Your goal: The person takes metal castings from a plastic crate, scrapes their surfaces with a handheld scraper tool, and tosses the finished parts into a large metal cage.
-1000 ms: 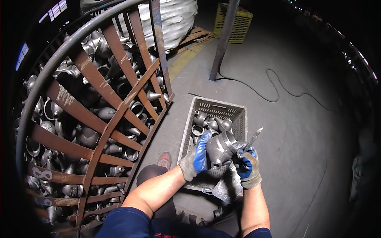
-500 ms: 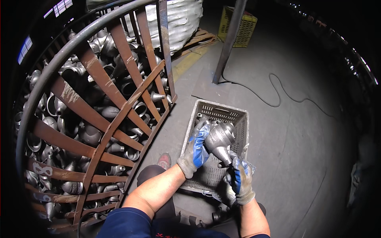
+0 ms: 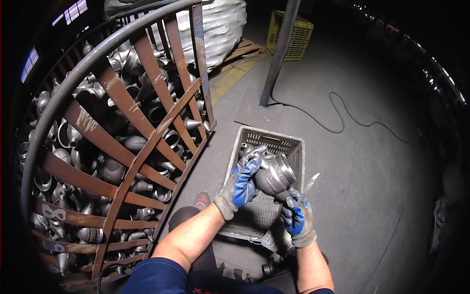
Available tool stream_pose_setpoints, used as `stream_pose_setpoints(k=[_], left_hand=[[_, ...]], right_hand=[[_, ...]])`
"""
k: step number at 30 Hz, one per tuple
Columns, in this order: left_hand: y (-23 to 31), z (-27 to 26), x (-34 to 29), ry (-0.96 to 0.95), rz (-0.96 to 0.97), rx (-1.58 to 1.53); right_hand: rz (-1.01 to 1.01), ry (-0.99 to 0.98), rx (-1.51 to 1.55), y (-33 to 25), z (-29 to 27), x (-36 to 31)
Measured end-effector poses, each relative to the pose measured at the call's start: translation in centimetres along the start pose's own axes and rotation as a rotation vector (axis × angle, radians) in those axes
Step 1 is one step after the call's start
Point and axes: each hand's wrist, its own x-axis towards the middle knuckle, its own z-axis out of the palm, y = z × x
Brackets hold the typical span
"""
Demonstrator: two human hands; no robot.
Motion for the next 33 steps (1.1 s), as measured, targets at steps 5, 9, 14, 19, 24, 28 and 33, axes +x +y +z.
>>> stream_pose_setpoints(k=[5,9,14,19,24,28,33], left_hand=[[0.5,0.1,-0.5,-0.176,-0.16,-0.077],[1.1,0.2,-1.3,-0.267,-0.161,0.058],[1.5,-0.6,-2.3,-0.137,-0.413,0.257],[0.4,-1.3,-2.7,-0.109,-0.354,0.02],[-0.1,-1.0,-3.0,-0.097,-0.31,0.044],[0.3,-0.5,-3.6,-0.074,-0.302,0.125],[0.2,-0.1,-3.6,-0.044,-0.279,0.141]], right_hand=[[-0.021,-0.099,-0.075,-1.0,-1.2,0.6],[0.06,-0.143,0.126,-1.6,-1.9,1.2],[0.091,-0.142,0.086,-2.3,-1.6,0.6],[-0.092,-0.07,-0.49,-3.1,0.2,-0.4],[-0.361,0.118,-0.571,-2.9,1.4,-1.2],[-0.527,0.009,-0.92,-2.7,1.3,-2.6],[-0.621,-0.034,-1.207,-2.5,1.3,-3.2]])
